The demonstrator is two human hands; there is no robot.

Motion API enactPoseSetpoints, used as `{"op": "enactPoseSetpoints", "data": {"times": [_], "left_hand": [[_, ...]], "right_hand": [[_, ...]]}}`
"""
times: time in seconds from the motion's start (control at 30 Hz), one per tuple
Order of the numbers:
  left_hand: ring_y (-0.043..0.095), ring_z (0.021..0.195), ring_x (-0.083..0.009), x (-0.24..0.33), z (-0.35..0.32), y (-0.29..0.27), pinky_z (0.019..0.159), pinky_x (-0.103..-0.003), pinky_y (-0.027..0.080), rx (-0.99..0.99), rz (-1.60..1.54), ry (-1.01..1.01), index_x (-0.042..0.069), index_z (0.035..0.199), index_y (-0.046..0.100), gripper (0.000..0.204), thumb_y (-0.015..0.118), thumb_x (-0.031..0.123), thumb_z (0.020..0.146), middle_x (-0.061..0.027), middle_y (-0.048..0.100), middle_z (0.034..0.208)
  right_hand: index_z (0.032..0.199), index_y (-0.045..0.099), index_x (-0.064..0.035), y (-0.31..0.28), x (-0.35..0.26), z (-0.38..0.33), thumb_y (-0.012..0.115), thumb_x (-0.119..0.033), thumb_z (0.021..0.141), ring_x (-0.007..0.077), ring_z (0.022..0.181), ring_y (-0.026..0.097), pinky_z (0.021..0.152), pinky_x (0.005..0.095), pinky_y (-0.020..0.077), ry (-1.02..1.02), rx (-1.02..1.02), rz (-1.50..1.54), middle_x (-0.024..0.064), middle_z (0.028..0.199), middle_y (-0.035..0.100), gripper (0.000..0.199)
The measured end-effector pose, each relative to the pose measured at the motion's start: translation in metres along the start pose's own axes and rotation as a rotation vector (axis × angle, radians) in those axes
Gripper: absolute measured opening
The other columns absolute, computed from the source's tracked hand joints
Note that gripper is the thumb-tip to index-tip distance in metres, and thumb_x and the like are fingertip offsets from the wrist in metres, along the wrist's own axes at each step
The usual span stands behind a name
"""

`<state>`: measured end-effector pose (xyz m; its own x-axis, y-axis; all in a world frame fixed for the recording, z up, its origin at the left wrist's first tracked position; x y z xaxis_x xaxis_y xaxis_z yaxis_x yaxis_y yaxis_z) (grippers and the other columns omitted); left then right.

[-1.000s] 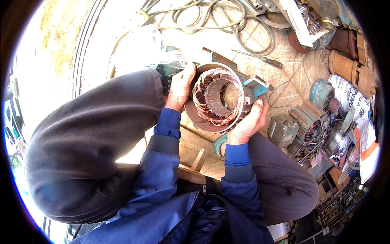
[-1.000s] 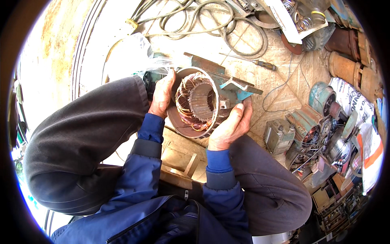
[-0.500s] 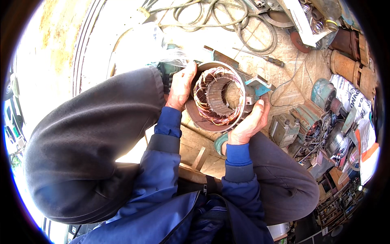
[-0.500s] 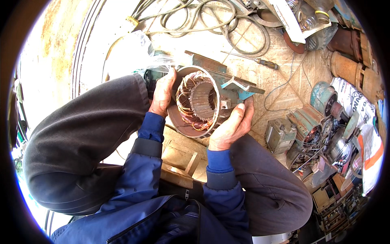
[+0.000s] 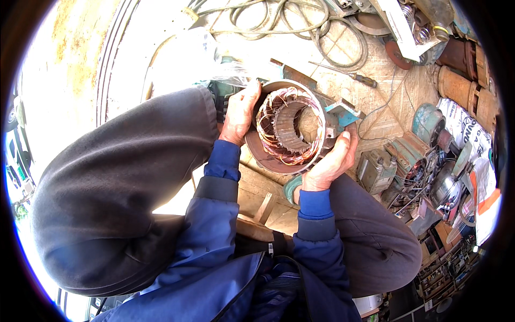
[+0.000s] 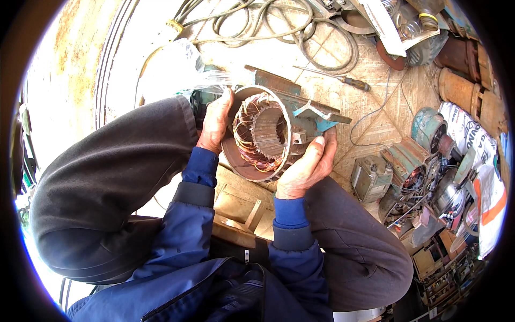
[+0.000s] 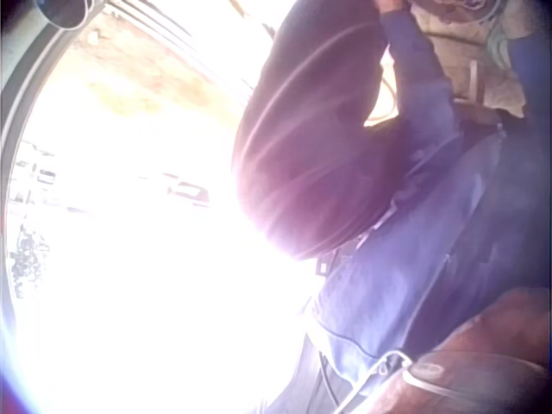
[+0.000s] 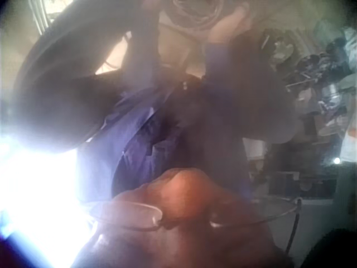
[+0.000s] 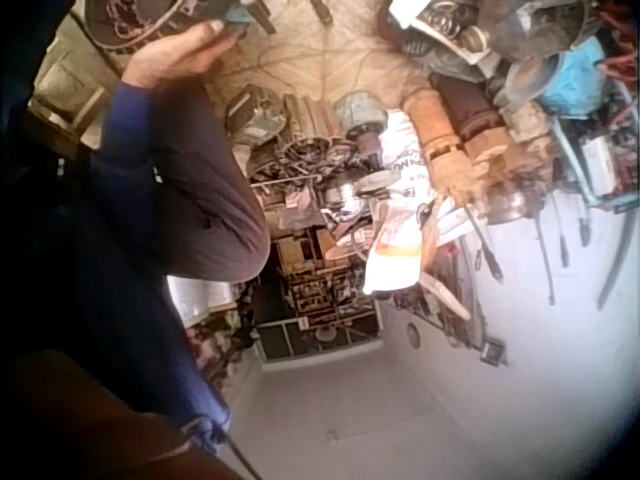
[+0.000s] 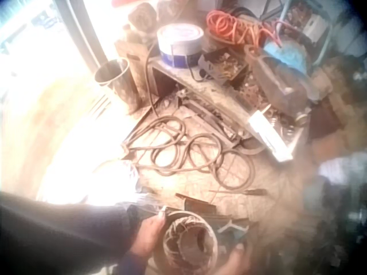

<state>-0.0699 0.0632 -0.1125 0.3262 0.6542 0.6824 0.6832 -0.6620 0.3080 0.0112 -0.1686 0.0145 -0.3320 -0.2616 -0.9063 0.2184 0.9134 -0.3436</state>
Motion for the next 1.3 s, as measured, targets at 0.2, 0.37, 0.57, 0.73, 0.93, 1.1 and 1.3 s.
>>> {"op": "enactPoseSetpoints", "data": {"times": [0.2,0.37,0.57,0.73,0.93,1.1,1.3], "left_hand": [[0.053,0.097,-0.0047,0.0,-0.001,0.001,0.091,-0.023,0.044,0.032,-0.028,-0.006,-0.001,0.112,0.07,0.038,0.06,0.035,0.104,0.004,0.064,0.105],[0.053,0.098,-0.0047,-0.003,0.001,-0.002,0.092,-0.023,0.044,0.0,0.004,-0.02,-0.001,0.116,0.069,0.039,0.059,0.034,0.104,0.0039,0.065,0.107],[0.053,0.098,-0.005,-0.004,0.0,-0.001,0.092,-0.023,0.044,0.02,-0.024,-0.011,-0.001,0.117,0.069,0.04,0.059,0.035,0.104,0.0044,0.065,0.106],[0.053,0.097,-0.0049,-0.002,-0.001,0.001,0.09,-0.023,0.044,0.038,-0.017,-0.025,-0.001,0.115,0.069,0.038,0.058,0.034,0.104,0.0047,0.064,0.104],[0.05,0.092,-0.0047,-0.006,0.003,-0.003,0.086,-0.023,0.043,-0.003,0.005,0.008,0.001,0.106,0.069,0.034,0.057,0.034,0.105,0.0057,0.061,0.098],[0.05,0.091,-0.0051,-0.01,0.004,-0.005,0.085,-0.024,0.043,0.011,-0.032,0.017,0.003,0.104,0.069,0.034,0.056,0.035,0.105,0.0055,0.061,0.098],[0.053,0.092,-0.0069,-0.026,0.008,-0.019,0.087,-0.025,0.044,-0.014,-0.075,-0.027,0.002,0.109,0.068,0.037,0.057,0.037,0.104,0.0018,0.064,0.1]], "right_hand": [[0.139,0.05,0.0106,0.001,0.0,0.0,0.047,-0.024,0.1,0.0266,0.119,0.058,0.103,0.0356,0.0429,-0.021,-0.005,0.034,0.0219,0.134,0.06,0.052],[0.138,0.051,0.01,0.002,-0.002,0.0,0.046,-0.024,0.1,0.0261,0.119,0.057,0.104,0.0353,0.0427,-0.038,-0.006,0.032,0.0207,0.134,0.059,0.051],[0.137,0.052,0.0096,0.003,-0.002,-0.001,0.046,-0.027,0.101,0.0254,0.119,0.055,0.105,0.0351,0.0416,-0.025,-0.019,0.028,0.0183,0.133,0.058,0.051],[0.137,0.052,0.0099,0.002,-0.004,-0.001,0.046,-0.027,0.101,0.0254,0.12,0.055,0.106,0.0355,0.0413,-0.032,-0.022,-0.005,0.0186,0.134,0.058,0.051],[0.136,0.053,0.0099,0.004,-0.006,-0.002,0.046,-0.026,0.101,0.0255,0.121,0.055,0.107,0.0355,0.0396,-0.051,-0.025,-0.009,0.0188,0.134,0.058,0.051],[0.14,0.048,0.0102,0.003,-0.007,-0.005,0.049,-0.026,0.1,0.0259,0.118,0.057,0.103,0.0355,0.0426,-0.062,-0.021,0.031,0.0211,0.134,0.059,0.054],[0.143,0.044,0.0094,0.007,-0.006,-0.012,0.048,-0.028,0.101,0.0272,0.121,0.056,0.105,0.0371,0.0422,-0.071,-0.049,0.048,0.0216,0.137,0.056,0.056]]}}
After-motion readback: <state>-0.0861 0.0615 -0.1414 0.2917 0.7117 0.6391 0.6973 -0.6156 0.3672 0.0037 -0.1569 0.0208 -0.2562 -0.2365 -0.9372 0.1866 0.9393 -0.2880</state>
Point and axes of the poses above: each hand's wrist, its own z-axis towards the middle knuckle, its own y-axis out of the palm, x = y × z, the point moved 10 cm from there along z, towards the middle knuckle
